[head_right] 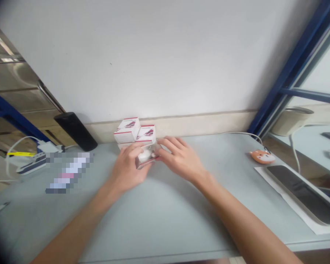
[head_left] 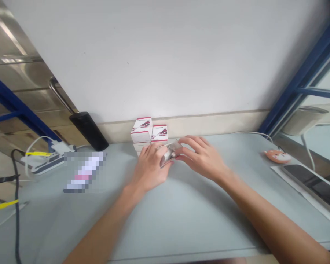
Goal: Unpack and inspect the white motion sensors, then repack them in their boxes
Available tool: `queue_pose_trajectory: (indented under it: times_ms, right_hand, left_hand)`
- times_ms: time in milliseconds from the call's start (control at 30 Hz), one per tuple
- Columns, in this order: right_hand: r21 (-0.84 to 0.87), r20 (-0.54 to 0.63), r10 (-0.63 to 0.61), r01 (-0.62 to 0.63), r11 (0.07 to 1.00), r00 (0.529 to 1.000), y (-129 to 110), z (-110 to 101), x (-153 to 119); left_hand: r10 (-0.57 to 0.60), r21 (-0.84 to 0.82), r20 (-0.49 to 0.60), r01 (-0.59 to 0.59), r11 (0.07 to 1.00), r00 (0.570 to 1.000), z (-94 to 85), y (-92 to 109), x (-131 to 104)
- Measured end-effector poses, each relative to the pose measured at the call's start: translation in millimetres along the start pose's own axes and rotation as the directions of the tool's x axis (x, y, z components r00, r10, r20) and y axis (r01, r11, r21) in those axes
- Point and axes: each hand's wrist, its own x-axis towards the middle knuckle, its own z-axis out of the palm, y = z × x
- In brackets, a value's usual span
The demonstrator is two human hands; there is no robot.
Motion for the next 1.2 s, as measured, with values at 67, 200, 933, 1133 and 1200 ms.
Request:
queue_pose_trajectory:
  times_ms: [67,200,933,1133,1200]
  right_hand:
    - [0.009,-0.011,-0.008,0.008,1.000,1.000,1,0,0]
    - [0.021,0.006,-0.066,0.066,0.998,0.998,1,-3,1]
    - [0.228,0.194,0.050,-0.095,0.969,0.980,-9,-10,7]
    - [0.254,0.181,0.120,-0.164,0.953,0.976,-1,-7,3]
    - [0.265,0.166,0.128,-0.170,0.949,0.978,2,-6,1]
  left_hand:
    - [0.006,0.003,0.001,-0.006,1.000,1.000,0.9,-1,0]
    - [0.018,0.029,-0.009,-0.018,0.999,1.000,1.7,-2,-1]
    - [-0.028,0.046,0.093,0.024,0.999,0.995,-2.5,3,0]
    - [-0.021,0.045,0.067,0.018,0.999,0.998,-3.2,3,1]
    - [-0.025,0.038,0.063,0.022,0.999,0.998,-3.0,1,0]
